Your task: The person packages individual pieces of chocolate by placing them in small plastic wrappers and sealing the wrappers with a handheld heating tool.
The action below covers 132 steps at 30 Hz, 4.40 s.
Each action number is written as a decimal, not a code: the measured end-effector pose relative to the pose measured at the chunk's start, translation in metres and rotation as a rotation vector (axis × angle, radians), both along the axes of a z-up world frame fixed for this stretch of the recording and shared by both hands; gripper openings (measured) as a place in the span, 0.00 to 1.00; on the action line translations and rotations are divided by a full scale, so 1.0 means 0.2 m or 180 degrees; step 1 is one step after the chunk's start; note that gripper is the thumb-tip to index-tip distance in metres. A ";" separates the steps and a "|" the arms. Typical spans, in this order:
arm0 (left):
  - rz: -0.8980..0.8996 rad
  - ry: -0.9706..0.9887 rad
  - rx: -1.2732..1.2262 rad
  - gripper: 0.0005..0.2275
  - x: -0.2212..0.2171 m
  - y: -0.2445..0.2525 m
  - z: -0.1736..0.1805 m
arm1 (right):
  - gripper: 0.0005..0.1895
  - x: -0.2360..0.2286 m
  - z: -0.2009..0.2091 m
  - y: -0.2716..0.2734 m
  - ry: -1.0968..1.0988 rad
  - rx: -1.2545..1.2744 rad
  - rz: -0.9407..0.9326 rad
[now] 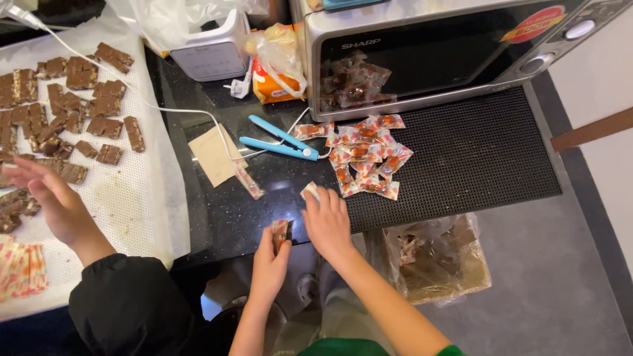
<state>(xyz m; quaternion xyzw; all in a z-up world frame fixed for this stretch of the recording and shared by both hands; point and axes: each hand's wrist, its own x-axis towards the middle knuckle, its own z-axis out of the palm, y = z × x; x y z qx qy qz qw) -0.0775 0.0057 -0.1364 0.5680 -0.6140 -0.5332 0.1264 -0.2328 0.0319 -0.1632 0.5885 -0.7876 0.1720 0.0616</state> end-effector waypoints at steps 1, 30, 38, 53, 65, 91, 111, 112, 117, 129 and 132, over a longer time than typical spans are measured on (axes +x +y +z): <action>-0.0014 0.0018 -0.0006 0.04 -0.04 -0.02 0.06 | 0.22 -0.03 -0.05 0.03 0.0018 -0.0006 -0.0014; -0.1441 -0.0155 -0.3250 0.61 -0.91 -0.39 -0.26 | 0.33 -1.03 -0.17 -0.07 -0.1518 -0.0750 -0.0137; -0.0916 -0.0134 -0.3810 0.57 -1.00 -0.37 -0.34 | 0.29 -0.90 -0.07 -0.07 -0.1920 -0.1087 -0.0112; -0.0845 -0.0476 -0.3614 0.58 -1.04 -0.43 -0.24 | 0.37 -0.91 -0.07 -0.05 -0.2317 -0.1179 0.0142; -0.0397 -0.0368 -0.3343 0.56 -1.16 -0.29 -0.28 | 0.31 -0.91 -0.04 -0.04 -0.2606 -0.1310 -0.0075; 0.0103 0.0047 -0.3476 0.46 -1.26 -0.19 -0.30 | 0.24 -0.97 -0.07 -0.10 -0.2611 -0.1554 -0.0092; 0.0050 0.0361 -0.3133 0.44 -1.34 -0.13 -0.22 | 0.25 -1.05 -0.19 -0.10 -0.3902 -0.2091 0.0069; 0.0048 0.0369 -0.3131 0.44 -1.35 -0.13 -0.22 | 0.25 -1.05 -0.18 -0.10 -0.3895 -0.2092 0.0065; 0.0422 0.0175 -0.3312 0.48 -1.37 -0.13 -0.27 | 0.25 -1.04 -0.12 -0.09 -0.4148 -0.1776 0.0231; 0.1005 0.2179 -0.2497 0.36 -1.44 -0.05 -0.24 | 0.29 -0.94 -0.19 -0.10 -0.5055 -0.2716 0.0398; 0.0802 0.2320 -0.2588 0.35 -1.45 -0.03 -0.16 | 0.30 -0.93 -0.13 -0.08 -0.5718 -0.3111 0.0469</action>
